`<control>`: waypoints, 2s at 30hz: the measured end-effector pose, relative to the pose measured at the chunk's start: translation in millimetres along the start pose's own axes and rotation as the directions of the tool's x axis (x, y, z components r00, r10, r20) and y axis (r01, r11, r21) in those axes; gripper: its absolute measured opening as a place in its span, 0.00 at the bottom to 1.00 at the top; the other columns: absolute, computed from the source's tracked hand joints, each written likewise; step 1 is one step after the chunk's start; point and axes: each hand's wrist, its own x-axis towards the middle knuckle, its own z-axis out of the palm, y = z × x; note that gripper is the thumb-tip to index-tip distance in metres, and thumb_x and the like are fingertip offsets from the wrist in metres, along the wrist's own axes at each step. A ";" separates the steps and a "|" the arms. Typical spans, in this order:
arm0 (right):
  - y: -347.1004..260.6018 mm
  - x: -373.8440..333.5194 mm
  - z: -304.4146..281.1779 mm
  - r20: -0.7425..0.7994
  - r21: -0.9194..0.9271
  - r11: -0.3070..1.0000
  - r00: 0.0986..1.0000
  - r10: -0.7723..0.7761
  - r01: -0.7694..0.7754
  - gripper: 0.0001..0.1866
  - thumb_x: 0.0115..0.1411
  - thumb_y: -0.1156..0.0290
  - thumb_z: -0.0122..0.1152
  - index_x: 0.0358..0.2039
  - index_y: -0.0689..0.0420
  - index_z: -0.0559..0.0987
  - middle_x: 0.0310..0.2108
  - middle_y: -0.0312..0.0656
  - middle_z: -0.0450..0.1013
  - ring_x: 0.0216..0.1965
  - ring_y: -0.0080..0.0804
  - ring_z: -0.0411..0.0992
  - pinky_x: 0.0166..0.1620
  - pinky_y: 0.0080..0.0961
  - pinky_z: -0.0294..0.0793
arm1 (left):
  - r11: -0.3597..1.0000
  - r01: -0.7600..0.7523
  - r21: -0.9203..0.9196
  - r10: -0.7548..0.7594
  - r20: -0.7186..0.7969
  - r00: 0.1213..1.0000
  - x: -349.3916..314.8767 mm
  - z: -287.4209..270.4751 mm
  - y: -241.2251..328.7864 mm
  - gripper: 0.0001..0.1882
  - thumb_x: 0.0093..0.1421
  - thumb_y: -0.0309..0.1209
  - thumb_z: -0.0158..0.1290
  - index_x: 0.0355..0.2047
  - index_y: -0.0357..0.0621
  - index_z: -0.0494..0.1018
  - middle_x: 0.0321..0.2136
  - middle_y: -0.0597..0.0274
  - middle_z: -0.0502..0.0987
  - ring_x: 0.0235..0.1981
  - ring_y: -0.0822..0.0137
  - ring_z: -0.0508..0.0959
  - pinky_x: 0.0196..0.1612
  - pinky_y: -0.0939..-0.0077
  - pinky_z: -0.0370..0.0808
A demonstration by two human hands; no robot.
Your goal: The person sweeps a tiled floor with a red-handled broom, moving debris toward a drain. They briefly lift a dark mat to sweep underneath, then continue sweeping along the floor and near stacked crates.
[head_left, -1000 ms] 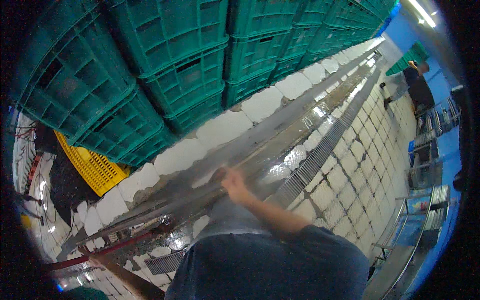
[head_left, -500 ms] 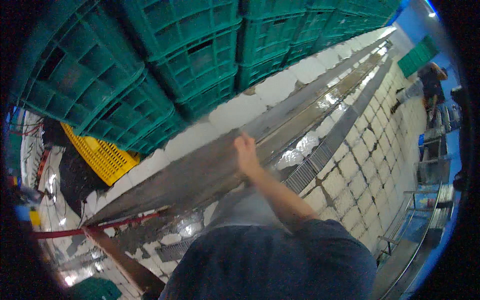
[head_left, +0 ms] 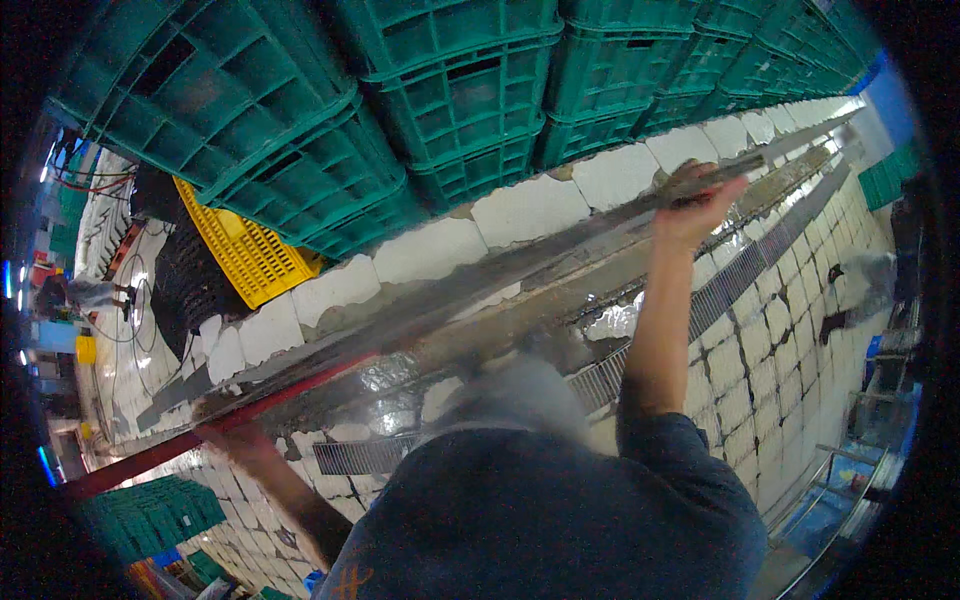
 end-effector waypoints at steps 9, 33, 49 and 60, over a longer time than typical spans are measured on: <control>2.6 144.5 -76.0 0.107 -0.498 0.863 0.994 -0.028 0.078 0.36 0.70 0.38 0.43 0.66 0.53 0.66 0.62 0.39 0.68 0.61 0.38 0.66 0.62 0.42 0.64 | 0.999 0.036 0.026 -0.035 -0.039 0.999 -38.3 190.2 -26.1 0.15 0.62 0.33 0.59 0.48 0.43 0.74 0.45 0.65 0.75 0.47 0.71 0.72 0.52 0.72 0.67; 55.7 29.8 -122.6 0.350 -0.873 0.351 0.936 -0.032 0.338 0.44 0.60 0.60 0.69 0.68 0.65 0.56 0.67 0.52 0.55 0.67 0.47 0.57 0.66 0.41 0.58 | 0.955 -0.052 0.294 0.108 -0.178 0.978 -99.4 131.2 33.4 0.26 0.71 0.46 0.49 0.61 0.41 0.64 0.47 0.55 0.78 0.45 0.62 0.78 0.47 0.63 0.76; 9.7 -67.7 -82.1 0.582 -0.780 0.480 0.747 0.321 0.402 0.19 0.61 0.70 0.66 0.50 0.62 0.74 0.47 0.45 0.73 0.47 0.34 0.72 0.50 0.31 0.71 | 0.969 0.039 0.242 0.020 -0.239 0.971 -175.7 120.4 52.8 0.16 0.72 0.40 0.49 0.48 0.40 0.73 0.35 0.59 0.77 0.34 0.67 0.78 0.38 0.67 0.78; -1.8 -63.4 -17.1 0.905 -0.425 0.408 0.372 0.205 0.808 0.14 0.57 0.71 0.68 0.43 0.60 0.78 0.50 0.47 0.70 0.50 0.43 0.70 0.52 0.36 0.72 | 0.963 -0.265 -0.057 0.254 -0.151 0.955 -231.9 50.8 128.8 0.16 0.73 0.40 0.47 0.29 0.44 0.69 0.16 0.69 0.62 0.18 0.74 0.61 0.26 0.73 0.63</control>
